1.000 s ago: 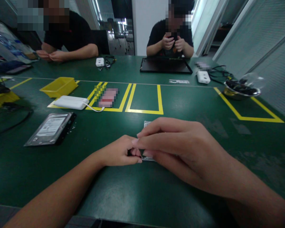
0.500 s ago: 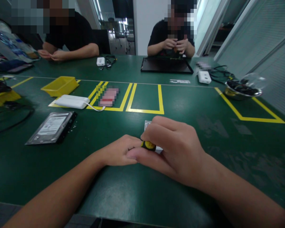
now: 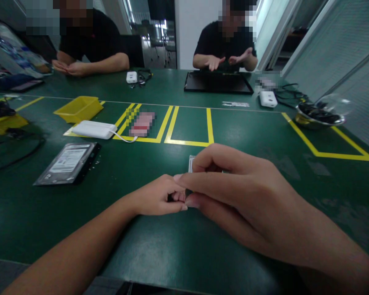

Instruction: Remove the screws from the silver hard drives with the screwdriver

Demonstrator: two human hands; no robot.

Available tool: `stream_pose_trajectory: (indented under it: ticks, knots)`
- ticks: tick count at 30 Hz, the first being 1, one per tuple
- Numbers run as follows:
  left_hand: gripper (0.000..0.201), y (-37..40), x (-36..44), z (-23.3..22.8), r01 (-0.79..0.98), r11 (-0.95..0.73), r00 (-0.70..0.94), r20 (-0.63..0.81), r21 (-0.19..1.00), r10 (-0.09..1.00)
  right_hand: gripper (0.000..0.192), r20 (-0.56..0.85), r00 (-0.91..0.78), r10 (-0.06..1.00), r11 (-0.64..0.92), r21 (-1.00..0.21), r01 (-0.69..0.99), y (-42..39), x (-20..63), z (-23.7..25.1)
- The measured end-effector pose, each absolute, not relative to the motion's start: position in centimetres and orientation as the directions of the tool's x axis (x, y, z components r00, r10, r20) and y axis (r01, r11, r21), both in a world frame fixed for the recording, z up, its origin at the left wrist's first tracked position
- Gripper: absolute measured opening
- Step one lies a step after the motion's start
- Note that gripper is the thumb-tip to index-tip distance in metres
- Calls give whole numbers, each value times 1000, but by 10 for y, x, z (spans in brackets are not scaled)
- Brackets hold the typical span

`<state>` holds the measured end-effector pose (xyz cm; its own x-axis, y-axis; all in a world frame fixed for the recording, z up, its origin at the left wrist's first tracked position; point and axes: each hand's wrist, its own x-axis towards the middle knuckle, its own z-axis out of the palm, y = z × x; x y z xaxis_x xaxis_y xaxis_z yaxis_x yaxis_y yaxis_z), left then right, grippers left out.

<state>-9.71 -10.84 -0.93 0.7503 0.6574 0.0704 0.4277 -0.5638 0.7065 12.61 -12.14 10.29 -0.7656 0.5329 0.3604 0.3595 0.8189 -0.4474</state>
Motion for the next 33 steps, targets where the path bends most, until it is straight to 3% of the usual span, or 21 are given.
stream_pose_trajectory:
  ticks: [7,15,28,33]
  knots:
    - [7,-106,-96,-12,353,-561,763,117,748,636,25,339,-800,495,807,-521,278,-119,138,113]
    - [13,-107,-95,-6,392,-526,764,51,755,643,22,342,-775,532,779,-557,289,-118,134,110]
    - [18,-109,-96,-12,460,-507,741,-1,729,671,36,324,-836,444,827,-507,243,-110,141,111]
    - [24,-109,-96,-12,477,-520,737,-1,708,676,32,332,-833,442,824,-518,231,-108,140,110]
